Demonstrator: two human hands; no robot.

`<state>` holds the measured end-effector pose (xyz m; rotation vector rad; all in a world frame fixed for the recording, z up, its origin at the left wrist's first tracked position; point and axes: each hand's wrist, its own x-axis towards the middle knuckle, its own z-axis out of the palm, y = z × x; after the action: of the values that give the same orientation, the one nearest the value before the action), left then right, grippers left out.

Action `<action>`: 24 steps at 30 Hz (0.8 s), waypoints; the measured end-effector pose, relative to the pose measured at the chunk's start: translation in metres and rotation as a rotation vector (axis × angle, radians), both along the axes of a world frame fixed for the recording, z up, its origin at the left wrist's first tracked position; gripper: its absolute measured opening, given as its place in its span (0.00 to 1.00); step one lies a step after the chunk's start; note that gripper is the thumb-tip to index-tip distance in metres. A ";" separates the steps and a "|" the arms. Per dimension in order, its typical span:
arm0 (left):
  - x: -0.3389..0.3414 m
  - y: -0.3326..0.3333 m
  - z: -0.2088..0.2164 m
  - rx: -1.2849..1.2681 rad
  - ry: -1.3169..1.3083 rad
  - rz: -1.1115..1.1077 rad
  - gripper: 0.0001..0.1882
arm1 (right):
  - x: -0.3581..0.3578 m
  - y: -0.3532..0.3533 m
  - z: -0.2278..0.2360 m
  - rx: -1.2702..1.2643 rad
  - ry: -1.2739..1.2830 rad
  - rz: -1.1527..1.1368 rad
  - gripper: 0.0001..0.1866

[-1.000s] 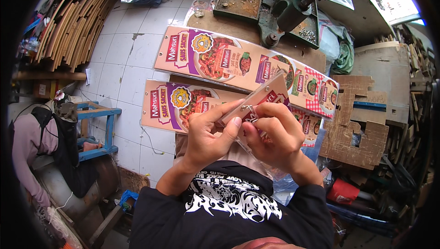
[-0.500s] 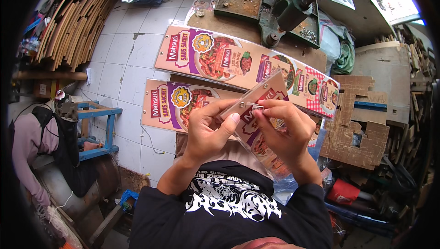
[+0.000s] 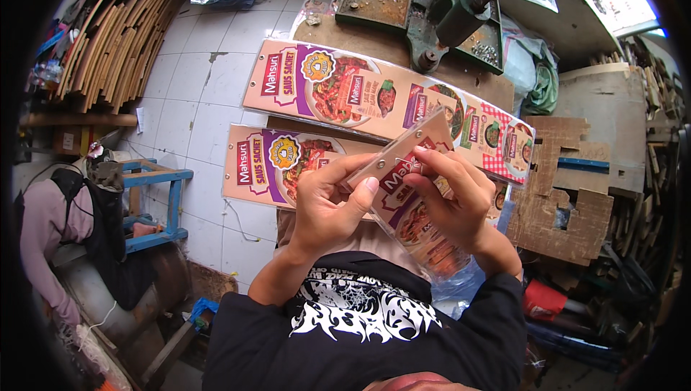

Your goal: The person handles printed sachet packaging strips, aligning them and stapling a cardboard header to a group of sachet strips.

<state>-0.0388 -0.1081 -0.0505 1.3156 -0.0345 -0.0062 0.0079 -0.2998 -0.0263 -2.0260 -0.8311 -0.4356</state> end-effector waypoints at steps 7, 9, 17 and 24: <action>0.000 0.001 0.003 0.066 0.028 -0.001 0.16 | -0.010 0.007 -0.007 0.037 0.045 -0.115 0.23; 0.000 0.001 0.004 0.060 0.009 -0.012 0.16 | -0.010 0.008 -0.006 0.032 0.034 -0.117 0.22; 0.001 0.006 0.001 0.139 -0.112 -0.024 0.17 | -0.011 0.010 -0.002 0.026 0.002 -0.086 0.21; 0.001 0.008 0.001 0.165 -0.127 -0.060 0.18 | -0.013 0.011 -0.004 0.051 0.017 -0.087 0.21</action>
<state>-0.0376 -0.0998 -0.0492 1.4778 -0.1852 0.0242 -0.0049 -0.2887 -0.0302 -2.0214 -0.7170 -0.4834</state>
